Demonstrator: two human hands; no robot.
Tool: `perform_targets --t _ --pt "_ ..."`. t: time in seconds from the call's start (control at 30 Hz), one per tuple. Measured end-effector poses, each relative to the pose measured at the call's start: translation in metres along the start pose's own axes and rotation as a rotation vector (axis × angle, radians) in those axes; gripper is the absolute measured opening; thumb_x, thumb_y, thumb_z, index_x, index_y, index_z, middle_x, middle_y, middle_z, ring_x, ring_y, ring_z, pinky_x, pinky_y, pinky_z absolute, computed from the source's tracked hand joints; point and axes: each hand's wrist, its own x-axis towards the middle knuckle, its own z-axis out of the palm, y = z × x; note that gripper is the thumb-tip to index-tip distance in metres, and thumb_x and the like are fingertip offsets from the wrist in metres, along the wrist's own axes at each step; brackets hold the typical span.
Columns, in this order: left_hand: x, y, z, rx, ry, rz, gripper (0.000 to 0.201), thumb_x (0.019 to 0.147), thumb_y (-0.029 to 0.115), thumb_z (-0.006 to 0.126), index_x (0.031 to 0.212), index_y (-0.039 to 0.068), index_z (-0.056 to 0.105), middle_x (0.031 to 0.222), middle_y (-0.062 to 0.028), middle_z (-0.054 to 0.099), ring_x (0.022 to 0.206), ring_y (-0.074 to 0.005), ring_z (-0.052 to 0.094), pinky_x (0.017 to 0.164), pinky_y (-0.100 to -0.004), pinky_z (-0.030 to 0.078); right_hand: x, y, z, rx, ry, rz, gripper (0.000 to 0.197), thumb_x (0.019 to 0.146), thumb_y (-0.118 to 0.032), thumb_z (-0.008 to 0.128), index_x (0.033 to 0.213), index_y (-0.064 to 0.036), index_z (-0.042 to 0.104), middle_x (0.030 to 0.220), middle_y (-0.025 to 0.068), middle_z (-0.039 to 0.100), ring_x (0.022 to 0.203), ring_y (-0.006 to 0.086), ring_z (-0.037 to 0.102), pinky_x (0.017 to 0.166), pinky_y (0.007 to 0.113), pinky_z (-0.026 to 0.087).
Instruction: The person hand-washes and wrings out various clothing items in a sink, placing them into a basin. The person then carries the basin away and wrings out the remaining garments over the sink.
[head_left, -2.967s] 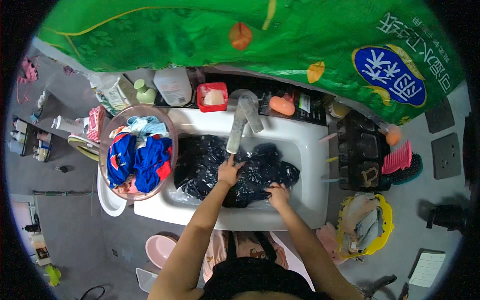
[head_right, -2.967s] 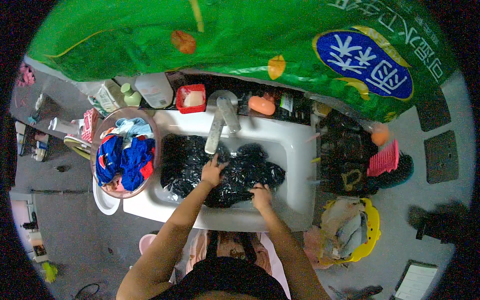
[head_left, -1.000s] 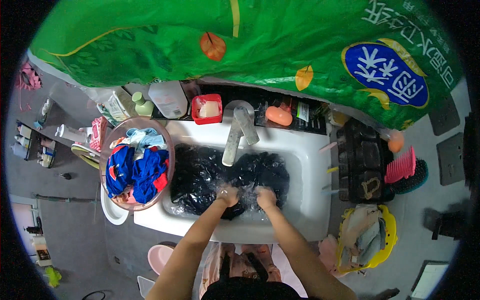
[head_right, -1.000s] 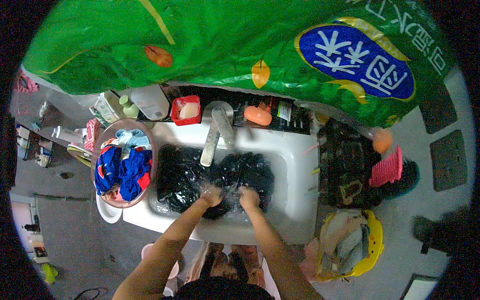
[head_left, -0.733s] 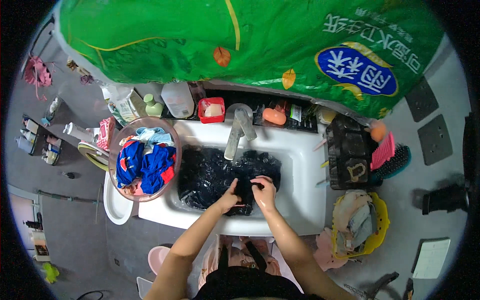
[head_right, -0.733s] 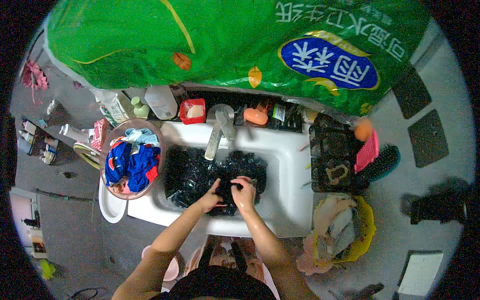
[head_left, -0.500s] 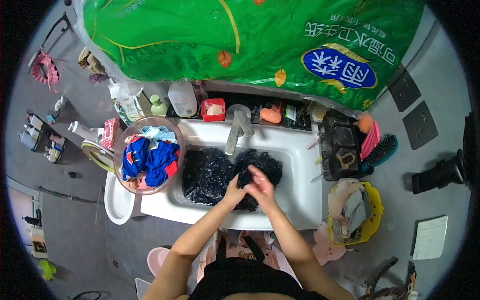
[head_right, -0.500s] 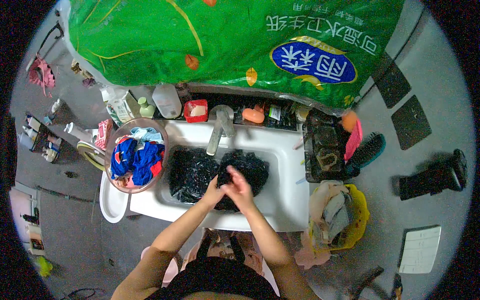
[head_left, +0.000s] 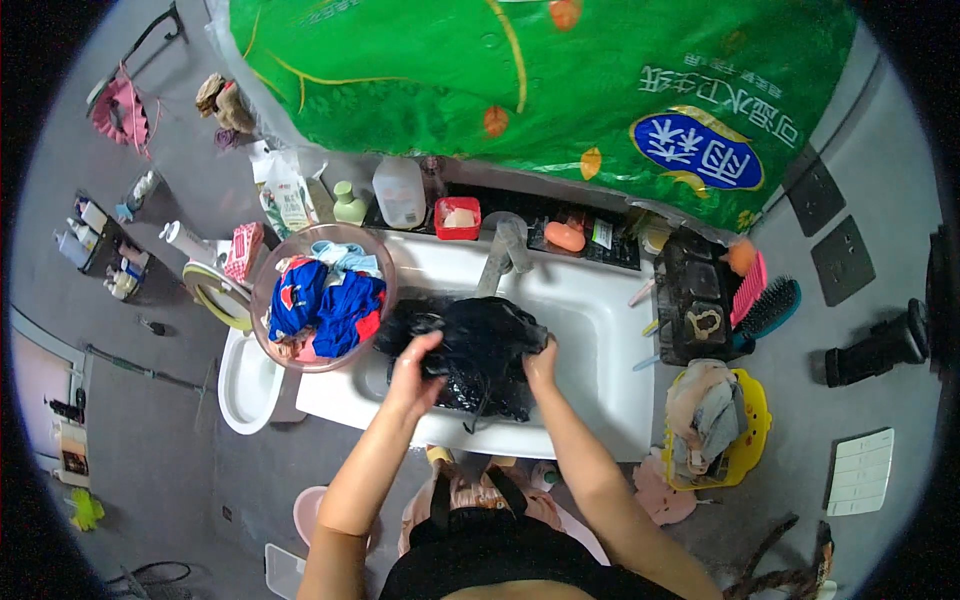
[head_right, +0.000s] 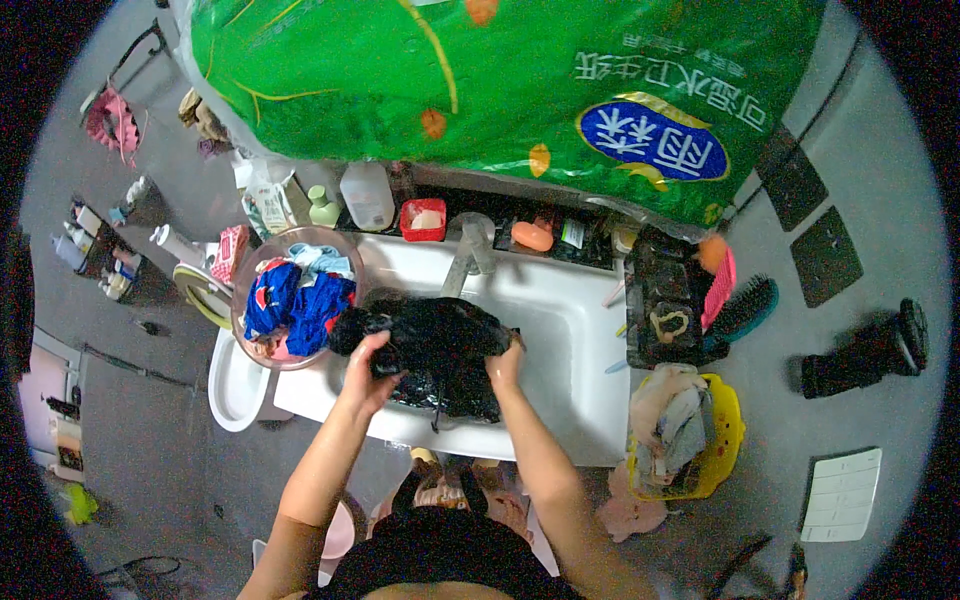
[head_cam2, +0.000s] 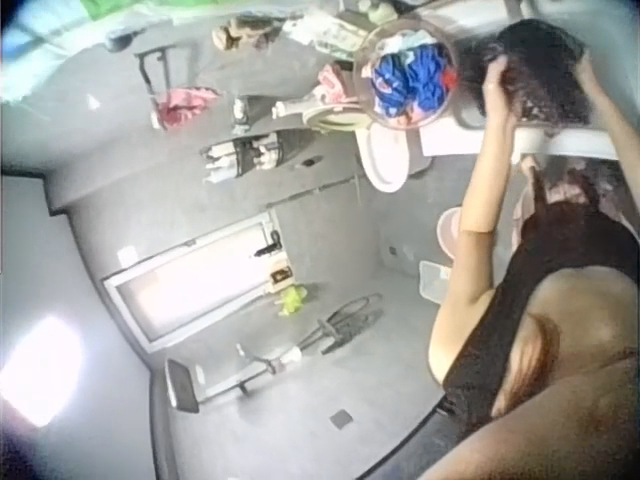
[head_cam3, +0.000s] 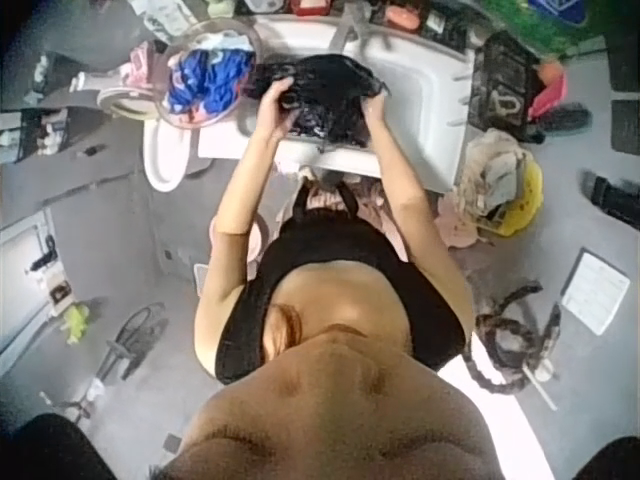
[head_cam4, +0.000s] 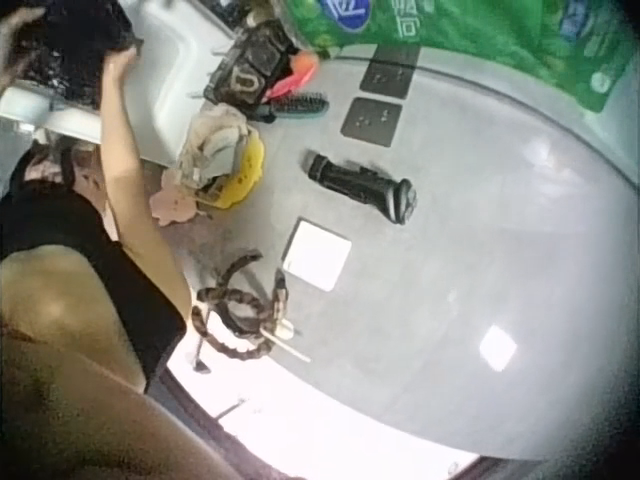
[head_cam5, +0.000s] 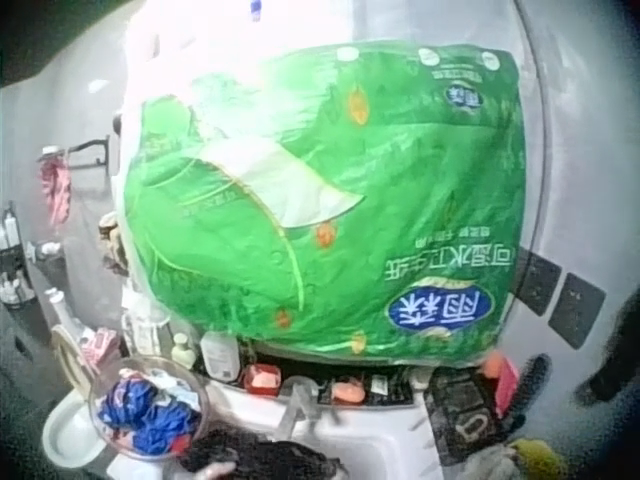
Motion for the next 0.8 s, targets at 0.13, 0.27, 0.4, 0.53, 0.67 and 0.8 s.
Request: perform_targets --t 0.13,0.27,0.4,0.53,0.67,0.8 --pt "0.048 -0.015 -0.087 -0.124 0.217 -0.057 0.030 0.076 0.029 0.064 0.098 0.011 0.055 0.094 -0.0046 0.059 0.089 -0.0201 0.056 0.075 -0.0365 0.048 0.012 -0.055 -0.003 -0.540 -0.110 -0.007 0.036 0.064 -0.006 0.062 0.099 -0.0072 0.055 0.090 0.0154 0.058 0.087 0.0357 0.053 0.076 0.042 0.044" --pt "0.092 -0.068 -0.133 -0.226 0.126 -0.317 0.079 0.067 0.056 0.064 0.123 0.007 0.039 0.119 -0.0197 0.041 0.106 -0.0365 0.041 0.092 -0.0479 0.035 0.010 -0.074 0.008 -0.673 -0.228 -0.126 0.038 0.062 -0.004 0.058 0.099 -0.0123 0.057 0.106 0.0130 0.048 0.087 0.0344 0.053 0.076 0.042 0.045" --pt "0.089 -0.098 -0.078 -0.398 0.086 -0.669 0.087 0.068 0.073 0.045 0.130 0.013 0.035 0.132 -0.0138 0.036 0.120 -0.0422 0.029 0.098 -0.0569 0.022 0.003 -0.083 0.009 -0.699 -0.319 -0.242 0.039 0.060 -0.001 0.056 0.095 -0.0174 0.059 0.107 0.0091 0.048 0.088 0.0316 0.054 0.074 0.040 0.045" --pt "0.105 -0.120 -0.068 -0.658 -0.182 -0.463 0.085 0.069 0.076 0.035 0.127 0.014 0.038 0.126 -0.0124 0.043 0.118 -0.0327 0.038 0.101 -0.0503 0.025 -0.038 -0.115 0.022 -0.447 -0.316 -0.256 0.042 0.055 0.007 0.051 0.092 -0.0119 0.059 0.104 0.0146 0.047 0.094 0.0362 0.050 0.081 0.039 0.042" --pt "0.137 -0.145 -0.062 -0.686 -0.146 -0.282 0.080 0.072 0.074 0.033 0.115 0.008 0.047 0.113 -0.0166 0.050 0.104 -0.0323 0.049 0.091 -0.0490 0.038 -0.056 -0.065 0.020 -0.020 -0.143 0.108 0.043 0.057 0.012 0.046 0.098 -0.0007 0.055 0.107 0.0139 0.050 0.105 0.0290 0.046 0.091 0.036 0.037" --pt "0.131 -0.135 -0.053 -0.812 -0.289 -0.221 0.065 0.078 0.062 0.038 0.110 0.007 0.050 0.103 -0.0164 0.055 0.096 -0.0326 0.053 0.085 -0.0513 0.042 -0.061 -0.078 0.006 0.792 -0.076 0.923 0.042 0.070 0.012 0.045 0.111 0.0009 0.046 0.111 0.0107 0.051 0.101 0.0243 0.051 0.087 0.032 0.042"
